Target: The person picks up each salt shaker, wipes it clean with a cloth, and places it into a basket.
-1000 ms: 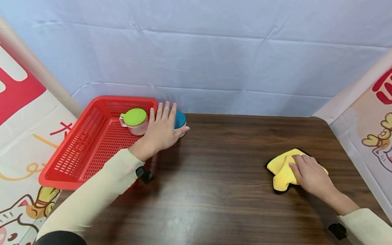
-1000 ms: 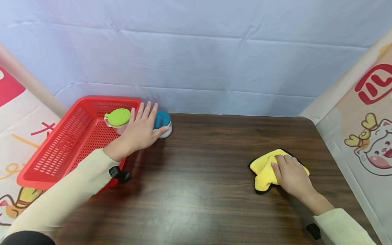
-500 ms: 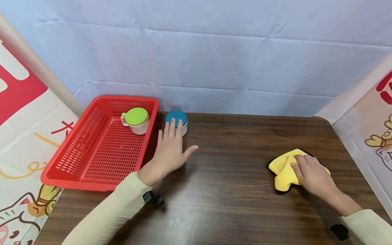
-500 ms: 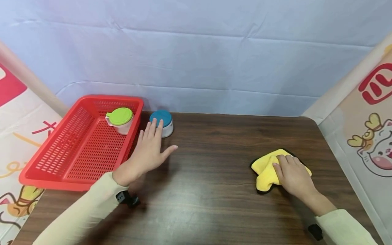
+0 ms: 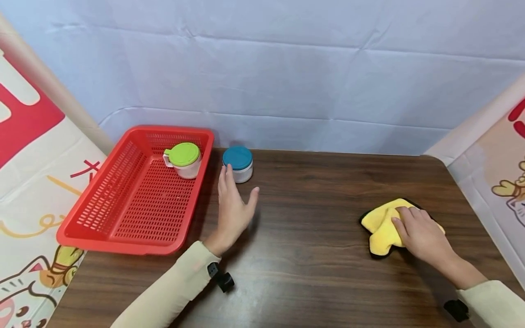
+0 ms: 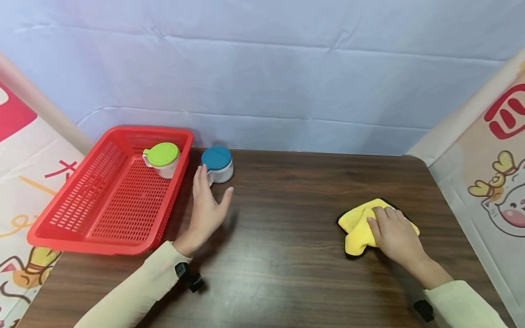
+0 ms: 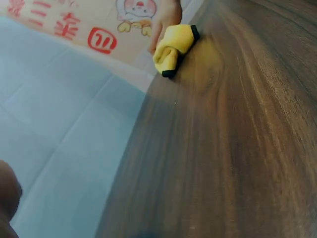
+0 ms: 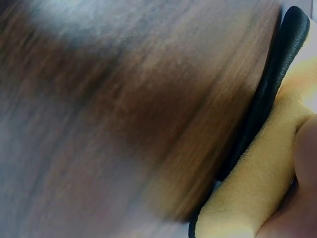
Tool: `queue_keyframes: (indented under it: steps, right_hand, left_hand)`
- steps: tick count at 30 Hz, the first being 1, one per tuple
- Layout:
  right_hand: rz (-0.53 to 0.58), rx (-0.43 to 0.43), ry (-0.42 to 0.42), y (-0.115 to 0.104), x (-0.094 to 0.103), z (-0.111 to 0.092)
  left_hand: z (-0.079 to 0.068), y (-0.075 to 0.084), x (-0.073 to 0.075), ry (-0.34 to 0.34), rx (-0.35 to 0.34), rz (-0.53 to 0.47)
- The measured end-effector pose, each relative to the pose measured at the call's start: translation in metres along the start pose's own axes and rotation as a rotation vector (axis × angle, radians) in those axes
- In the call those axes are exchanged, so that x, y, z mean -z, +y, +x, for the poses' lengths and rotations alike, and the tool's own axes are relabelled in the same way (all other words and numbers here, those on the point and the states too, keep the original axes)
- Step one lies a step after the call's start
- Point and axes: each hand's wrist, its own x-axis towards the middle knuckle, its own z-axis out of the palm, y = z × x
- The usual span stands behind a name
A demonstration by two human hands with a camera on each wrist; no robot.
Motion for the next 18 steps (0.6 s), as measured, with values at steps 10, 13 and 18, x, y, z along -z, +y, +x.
queue_keyframes:
  steps: [10, 13, 18]
  right_hand:
    - [-0.008, -0.006, 0.000, 0.002, 0.000, -0.001]
    - [-0.005, -0.006, -0.001, 0.003, 0.000, -0.001]
    - [0.000, -0.009, -0.003, 0.002, -0.001, -0.001]
  left_hand:
    - [0.009, -0.035, -0.011, 0.152, 0.112, -0.160]
    - [0.013, -0.042, -0.012, 0.141, 0.174, -0.184]
    - [0.017, -0.052, -0.016, 0.107, 0.233, -0.188]
